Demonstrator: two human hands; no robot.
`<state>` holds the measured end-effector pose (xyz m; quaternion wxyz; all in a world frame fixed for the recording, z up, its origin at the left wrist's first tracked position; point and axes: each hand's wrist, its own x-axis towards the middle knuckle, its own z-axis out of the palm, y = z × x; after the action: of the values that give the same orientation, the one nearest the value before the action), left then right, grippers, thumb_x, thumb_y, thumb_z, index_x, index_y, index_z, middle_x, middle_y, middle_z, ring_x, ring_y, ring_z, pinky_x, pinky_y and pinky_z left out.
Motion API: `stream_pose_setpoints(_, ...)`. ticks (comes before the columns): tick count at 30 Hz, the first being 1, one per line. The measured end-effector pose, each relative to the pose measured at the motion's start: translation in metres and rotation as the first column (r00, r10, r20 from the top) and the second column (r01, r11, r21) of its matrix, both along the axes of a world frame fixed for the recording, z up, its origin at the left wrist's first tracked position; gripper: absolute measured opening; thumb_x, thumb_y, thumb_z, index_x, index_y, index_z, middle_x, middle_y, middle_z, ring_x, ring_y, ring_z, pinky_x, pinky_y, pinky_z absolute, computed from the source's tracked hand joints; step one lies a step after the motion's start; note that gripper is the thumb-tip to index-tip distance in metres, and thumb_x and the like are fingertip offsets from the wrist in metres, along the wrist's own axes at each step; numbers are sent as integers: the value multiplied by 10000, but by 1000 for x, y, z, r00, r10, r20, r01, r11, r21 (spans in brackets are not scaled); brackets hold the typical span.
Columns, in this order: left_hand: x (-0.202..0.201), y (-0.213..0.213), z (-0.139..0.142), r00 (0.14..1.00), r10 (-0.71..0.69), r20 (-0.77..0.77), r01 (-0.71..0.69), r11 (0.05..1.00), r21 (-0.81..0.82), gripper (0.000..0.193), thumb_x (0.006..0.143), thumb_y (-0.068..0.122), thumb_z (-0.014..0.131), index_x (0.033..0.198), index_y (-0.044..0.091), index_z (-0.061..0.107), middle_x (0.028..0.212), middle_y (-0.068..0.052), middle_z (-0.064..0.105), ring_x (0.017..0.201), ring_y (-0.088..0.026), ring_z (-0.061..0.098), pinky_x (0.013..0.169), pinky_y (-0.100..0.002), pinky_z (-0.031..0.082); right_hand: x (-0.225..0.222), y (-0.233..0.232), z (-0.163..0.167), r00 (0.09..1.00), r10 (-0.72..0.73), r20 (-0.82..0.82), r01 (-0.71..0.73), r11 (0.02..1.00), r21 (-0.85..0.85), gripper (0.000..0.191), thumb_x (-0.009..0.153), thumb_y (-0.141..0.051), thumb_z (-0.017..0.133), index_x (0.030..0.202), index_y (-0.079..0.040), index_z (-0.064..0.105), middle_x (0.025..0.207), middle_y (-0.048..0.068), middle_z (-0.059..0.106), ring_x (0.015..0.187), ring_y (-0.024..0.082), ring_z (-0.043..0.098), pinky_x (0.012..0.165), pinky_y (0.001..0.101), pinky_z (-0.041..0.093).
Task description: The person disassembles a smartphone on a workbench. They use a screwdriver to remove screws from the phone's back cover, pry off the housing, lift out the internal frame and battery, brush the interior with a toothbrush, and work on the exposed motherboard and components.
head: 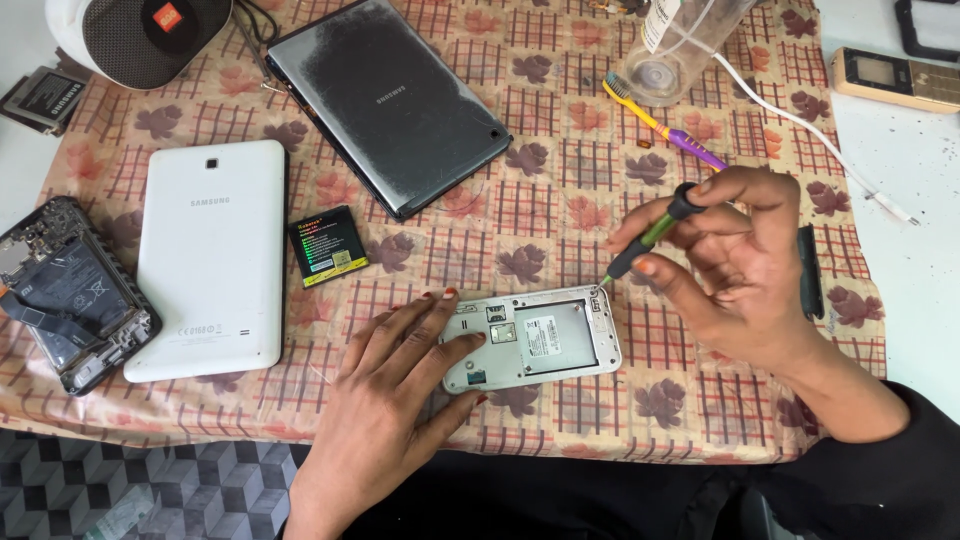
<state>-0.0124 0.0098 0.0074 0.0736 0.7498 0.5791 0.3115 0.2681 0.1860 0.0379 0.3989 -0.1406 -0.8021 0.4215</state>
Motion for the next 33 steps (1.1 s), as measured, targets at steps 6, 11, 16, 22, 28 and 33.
stream_pose_setpoints(6,0,1,0,1000,-2,-3,2,1000,-2,455,851,346,747,1246,130,677,1501,-135,538,1370,-344,493,1104,-513,390,-1,4,-3,999,-28,-34,29,1000,8,759,809,170,726,1357,-127,292,1201,188,583,1149,263,627,878,369,642)
stream_pose_setpoints(11,1,0,0,1000,2,-4,-2,1000,-7,457,851,347,744,1250,136,674,1507,-129,535,1369,-338,495,1099,-510,393,0,3,-6,997,23,-69,-21,999,35,684,911,208,643,1417,-135,335,1292,164,569,1107,249,708,905,380,689)
stream_pose_setpoints(16,1,0,1,1000,1,-4,-1,1000,-8,461,851,347,744,1255,136,671,1507,-128,534,1371,-337,494,1098,-510,394,2,1,-1,998,13,-66,-13,1000,1,668,922,220,614,1409,-129,319,1289,171,569,1133,278,709,926,397,682)
stream_pose_setpoints(22,1,0,1,1000,2,-7,-2,1000,-12,461,849,344,745,1254,138,670,1508,-129,533,1372,-339,491,1097,-513,392,7,3,-6,999,-4,-54,5,1000,15,625,960,177,603,1416,-125,300,1249,187,602,1060,268,732,832,360,686)
stream_pose_setpoints(28,1,0,0,1000,2,-6,-2,1000,-6,462,846,341,747,1252,135,669,1507,-131,535,1370,-340,493,1096,-516,392,9,8,-10,984,-146,99,141,988,60,649,968,-21,625,1478,-159,249,1080,169,749,744,182,726,577,298,592)
stream_pose_setpoints(33,1,0,0,1000,1,-3,-1,1000,0,453,852,342,747,1245,131,670,1501,-138,539,1369,-347,495,1096,-509,400,-4,2,-10,744,-193,639,118,980,158,896,898,-98,747,1556,-198,146,994,127,786,680,191,797,579,351,642)
